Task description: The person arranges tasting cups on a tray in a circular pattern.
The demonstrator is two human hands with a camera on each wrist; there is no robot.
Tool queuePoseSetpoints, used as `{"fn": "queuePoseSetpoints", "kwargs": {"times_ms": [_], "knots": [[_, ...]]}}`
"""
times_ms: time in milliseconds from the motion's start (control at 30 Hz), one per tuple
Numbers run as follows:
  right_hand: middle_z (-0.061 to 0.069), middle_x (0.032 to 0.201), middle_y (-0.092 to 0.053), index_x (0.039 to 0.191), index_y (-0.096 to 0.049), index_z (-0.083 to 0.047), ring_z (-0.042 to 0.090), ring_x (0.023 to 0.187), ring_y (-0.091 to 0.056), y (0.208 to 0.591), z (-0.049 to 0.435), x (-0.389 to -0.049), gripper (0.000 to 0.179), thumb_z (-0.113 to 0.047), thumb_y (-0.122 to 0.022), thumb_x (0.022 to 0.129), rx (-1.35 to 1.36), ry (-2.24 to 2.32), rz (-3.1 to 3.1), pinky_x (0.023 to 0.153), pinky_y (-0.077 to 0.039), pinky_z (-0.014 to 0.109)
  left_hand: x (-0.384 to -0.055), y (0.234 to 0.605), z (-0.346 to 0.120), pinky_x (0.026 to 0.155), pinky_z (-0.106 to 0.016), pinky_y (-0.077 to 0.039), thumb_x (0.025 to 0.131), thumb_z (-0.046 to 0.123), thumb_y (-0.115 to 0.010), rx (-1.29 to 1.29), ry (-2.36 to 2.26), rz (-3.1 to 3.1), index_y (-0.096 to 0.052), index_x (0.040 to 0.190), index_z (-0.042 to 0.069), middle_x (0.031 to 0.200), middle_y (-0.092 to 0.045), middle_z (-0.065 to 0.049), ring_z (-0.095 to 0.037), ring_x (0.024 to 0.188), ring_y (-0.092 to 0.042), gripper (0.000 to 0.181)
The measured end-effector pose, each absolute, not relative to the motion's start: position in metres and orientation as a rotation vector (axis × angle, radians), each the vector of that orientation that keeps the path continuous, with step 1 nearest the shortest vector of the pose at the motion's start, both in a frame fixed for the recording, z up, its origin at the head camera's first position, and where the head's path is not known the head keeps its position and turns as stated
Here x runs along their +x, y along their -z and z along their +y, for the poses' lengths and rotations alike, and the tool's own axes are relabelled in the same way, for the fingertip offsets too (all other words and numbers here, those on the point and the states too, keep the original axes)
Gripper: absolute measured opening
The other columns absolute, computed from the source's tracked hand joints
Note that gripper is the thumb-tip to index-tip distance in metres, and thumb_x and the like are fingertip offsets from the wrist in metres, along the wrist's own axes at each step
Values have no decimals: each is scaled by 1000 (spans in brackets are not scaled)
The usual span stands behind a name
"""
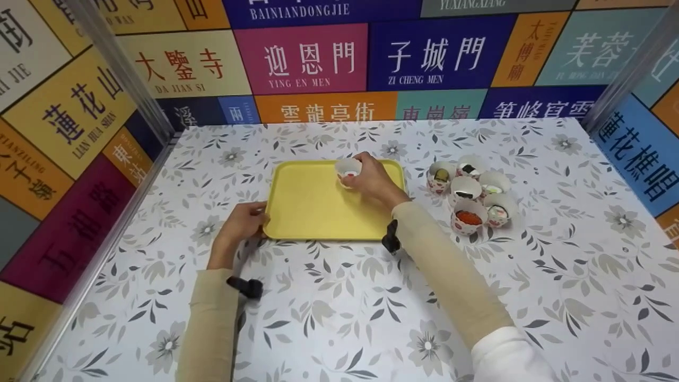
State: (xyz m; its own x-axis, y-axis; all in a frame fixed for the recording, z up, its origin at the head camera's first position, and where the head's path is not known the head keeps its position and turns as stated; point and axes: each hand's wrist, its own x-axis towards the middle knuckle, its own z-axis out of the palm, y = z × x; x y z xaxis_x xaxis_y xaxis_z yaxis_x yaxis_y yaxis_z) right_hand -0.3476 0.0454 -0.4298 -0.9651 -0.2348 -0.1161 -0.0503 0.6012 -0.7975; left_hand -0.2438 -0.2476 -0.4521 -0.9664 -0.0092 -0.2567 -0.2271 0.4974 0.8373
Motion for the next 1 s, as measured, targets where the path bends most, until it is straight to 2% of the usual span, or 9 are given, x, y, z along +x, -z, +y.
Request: {"fn": "queuePoseSetpoints", "kwargs": {"times_ms": [167,567,833,1000], "knots": [[16,138,-53,145,-40,-3,26,119,-53,428,46,-351,69,-27,-73,89,-240,1267,2617,104,-46,39,-245,453,-247,62,-23,-54,103,5,-47,-246,-1447,2510,-46,149,2,124,-65,-30,-9,66,-62,46],[13,127,-59,134,-49,-4,24,109,-54,425,37,-356,56,-26,-74,88,-311,1210,2708,100,-46,37,-246,453,-247,59,-23,-52,102,6,-48,-232,-1446,2527,-49,147,1,100,-70,-19,-9,62,-59,45],[13,127,-59,133,-48,-4,24,109,-55,428,25,-361,56,-26,-74,89,-294,1235,2688,99,-47,37,-246,452,-247,61,-22,-52,102,5,-47,-216,-1414,2538,-48,148,2,114,-68,-26,-8,65,-60,46],[15,131,-58,136,-48,-2,25,115,-57,432,15,-363,58,-24,-73,89,-302,1215,2720,101,-48,37,-244,452,-248,62,-21,-53,102,5,-48,-201,-1419,2542,-46,148,1,124,-65,-30,-7,67,-62,46]]}}
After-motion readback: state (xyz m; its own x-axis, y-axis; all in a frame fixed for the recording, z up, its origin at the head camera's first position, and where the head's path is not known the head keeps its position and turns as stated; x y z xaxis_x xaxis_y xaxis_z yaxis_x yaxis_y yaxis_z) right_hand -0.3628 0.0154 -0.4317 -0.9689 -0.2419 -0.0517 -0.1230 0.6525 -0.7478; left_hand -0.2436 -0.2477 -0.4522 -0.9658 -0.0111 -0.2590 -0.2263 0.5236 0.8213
